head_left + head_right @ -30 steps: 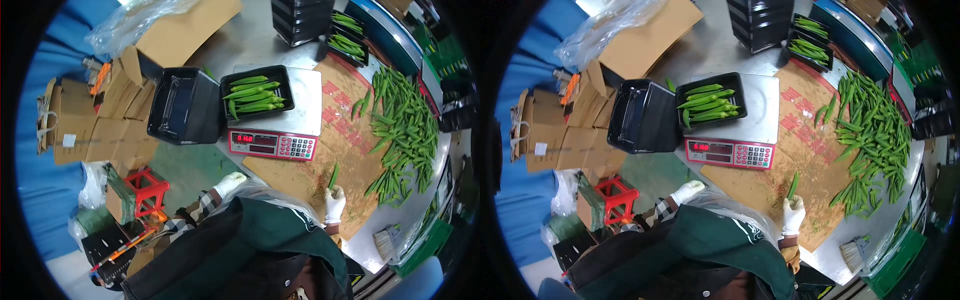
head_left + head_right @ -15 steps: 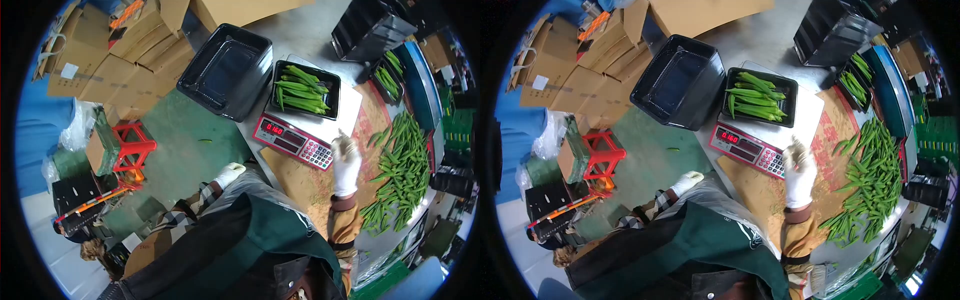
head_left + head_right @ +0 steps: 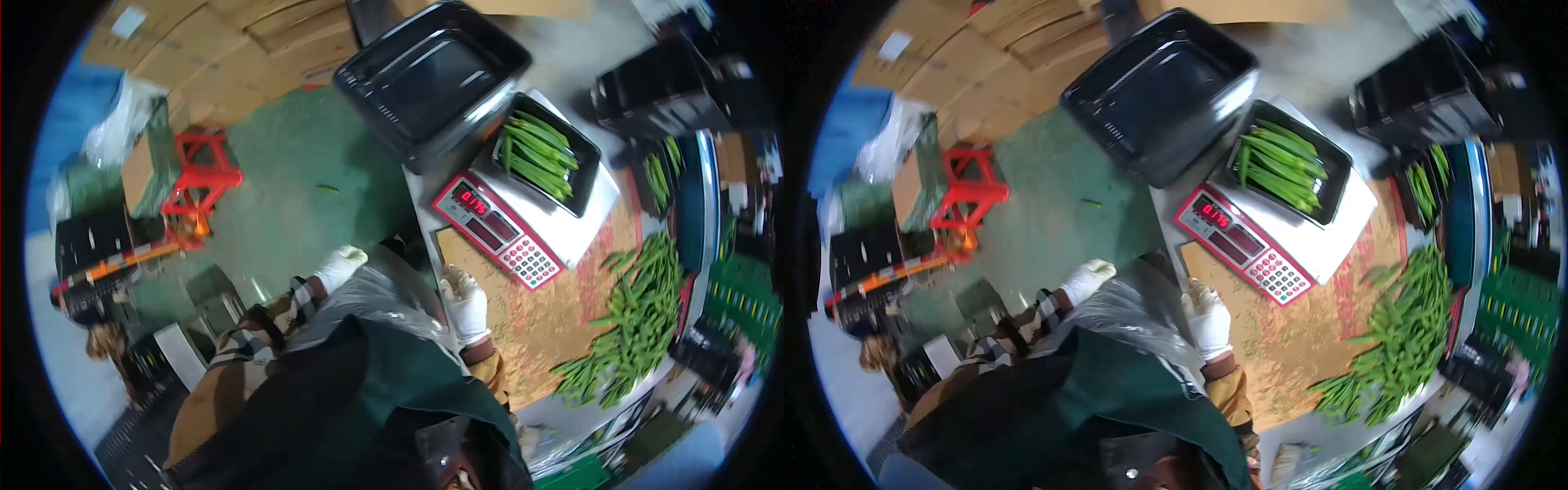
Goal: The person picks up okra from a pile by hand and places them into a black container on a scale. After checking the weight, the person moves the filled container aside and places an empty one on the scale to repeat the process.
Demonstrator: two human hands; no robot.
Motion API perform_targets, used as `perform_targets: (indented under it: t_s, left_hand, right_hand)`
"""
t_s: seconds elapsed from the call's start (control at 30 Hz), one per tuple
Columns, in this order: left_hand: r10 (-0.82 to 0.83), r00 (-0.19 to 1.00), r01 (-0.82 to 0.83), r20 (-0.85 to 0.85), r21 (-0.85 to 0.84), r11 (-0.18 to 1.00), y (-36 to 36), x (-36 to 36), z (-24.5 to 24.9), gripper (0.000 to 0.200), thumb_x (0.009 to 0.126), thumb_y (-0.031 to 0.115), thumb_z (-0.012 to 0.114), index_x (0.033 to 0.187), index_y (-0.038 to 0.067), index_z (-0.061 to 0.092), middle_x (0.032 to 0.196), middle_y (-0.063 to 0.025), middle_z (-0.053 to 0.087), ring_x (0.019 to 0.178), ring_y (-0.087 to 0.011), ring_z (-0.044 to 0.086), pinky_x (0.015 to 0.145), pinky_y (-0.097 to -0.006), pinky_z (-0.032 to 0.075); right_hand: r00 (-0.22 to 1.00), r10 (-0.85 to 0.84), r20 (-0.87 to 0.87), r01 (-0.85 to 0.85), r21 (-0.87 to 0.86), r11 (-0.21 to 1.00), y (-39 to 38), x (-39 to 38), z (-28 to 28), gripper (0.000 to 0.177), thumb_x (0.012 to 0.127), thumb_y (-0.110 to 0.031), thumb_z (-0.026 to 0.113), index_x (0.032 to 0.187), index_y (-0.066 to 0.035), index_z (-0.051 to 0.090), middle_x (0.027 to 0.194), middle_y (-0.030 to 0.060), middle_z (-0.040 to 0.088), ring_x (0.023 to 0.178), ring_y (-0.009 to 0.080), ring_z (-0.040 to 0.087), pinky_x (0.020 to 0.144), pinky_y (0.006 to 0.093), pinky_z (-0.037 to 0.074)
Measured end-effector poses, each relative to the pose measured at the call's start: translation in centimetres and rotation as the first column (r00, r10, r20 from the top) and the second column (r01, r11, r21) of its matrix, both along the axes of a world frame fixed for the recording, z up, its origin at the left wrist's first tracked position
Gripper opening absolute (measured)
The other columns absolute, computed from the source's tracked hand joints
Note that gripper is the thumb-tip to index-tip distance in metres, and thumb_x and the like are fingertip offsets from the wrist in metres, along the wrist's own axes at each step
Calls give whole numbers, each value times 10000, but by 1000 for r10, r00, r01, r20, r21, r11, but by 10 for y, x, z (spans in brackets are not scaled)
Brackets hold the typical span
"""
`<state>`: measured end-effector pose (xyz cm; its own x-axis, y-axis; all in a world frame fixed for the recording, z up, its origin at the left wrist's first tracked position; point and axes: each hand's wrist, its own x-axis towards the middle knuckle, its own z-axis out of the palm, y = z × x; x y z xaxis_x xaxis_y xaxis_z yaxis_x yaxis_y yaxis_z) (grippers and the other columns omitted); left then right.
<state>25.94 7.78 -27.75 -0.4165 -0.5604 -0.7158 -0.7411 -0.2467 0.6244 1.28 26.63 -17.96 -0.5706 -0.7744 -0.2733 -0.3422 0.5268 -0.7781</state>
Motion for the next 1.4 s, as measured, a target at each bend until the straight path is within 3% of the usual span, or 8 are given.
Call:
perform_targets:
  t_s: [0.17,0.27,0.53,0.8,0.93,1.0,1.13,1.4]
  left_hand:
    - [47,988,-39,148,-56,998,14,87,14,383,984,321,643,1199,6,668,1096,-99,693,1031,-184,637,927,-332,496]
    - [313,908,-353,278,108,929,4,110,37,396,977,317,651,1207,-5,661,1082,-100,682,1021,-171,639,910,-322,499]
    - [67,934,-30,350,-109,994,-90,134,-68,484,956,408,596,1213,3,659,1187,-214,691,1127,-383,641,971,-432,491]
    - [-91,936,162,341,-186,969,-204,117,-291,460,906,411,629,1205,63,653,1209,-215,675,1142,-388,633,987,-445,504]
    - [-168,900,218,403,-80,973,-253,113,-392,555,931,391,586,1407,108,545,1283,-206,652,1181,-389,624,1014,-473,498]
    - [-174,881,210,439,-34,977,-261,116,-451,600,930,382,580,1469,136,484,1286,-199,653,1172,-393,630,999,-485,506]
    - [-184,873,147,452,116,982,-268,118,-526,706,944,386,552,1579,192,314,1354,-212,612,1251,-393,584,1061,-459,462]
    - [210,923,-175,321,-136,975,-246,132,-668,467,904,387,598,1241,67,635,1190,-225,679,1139,-411,628,962,-463,496]
  right_hand:
    - [947,207,-245,-231,-73,970,-42,4,-22,277,865,-125,720,1135,-66,700,901,122,699,829,322,680,740,410,549]
    - [825,236,-514,-296,-37,955,-71,8,-18,321,848,-124,711,1165,-89,678,896,122,657,810,328,641,701,448,521]
    - [880,76,-469,-133,-91,987,-85,17,-60,304,809,-157,781,1099,-122,698,846,88,617,765,295,627,673,410,496]
    - [730,-60,-680,152,76,985,-106,31,-75,205,836,-131,827,783,-98,631,733,29,660,588,132,585,537,271,482]
    - [813,-364,-454,356,-107,928,-111,43,-88,301,903,-172,774,785,-78,513,723,18,529,631,115,471,575,278,420]
    - [628,-68,-775,281,144,949,-71,15,-79,389,894,-266,802,752,-74,495,647,3,454,628,146,427,619,353,396]
    - [541,-172,-823,311,5,950,-66,11,-90,424,874,-289,811,748,-72,470,665,15,447,637,159,435,628,345,402]
    - [625,-318,-713,412,-45,910,-126,32,-149,325,856,-181,797,797,-60,501,726,31,514,674,154,477,657,326,429]
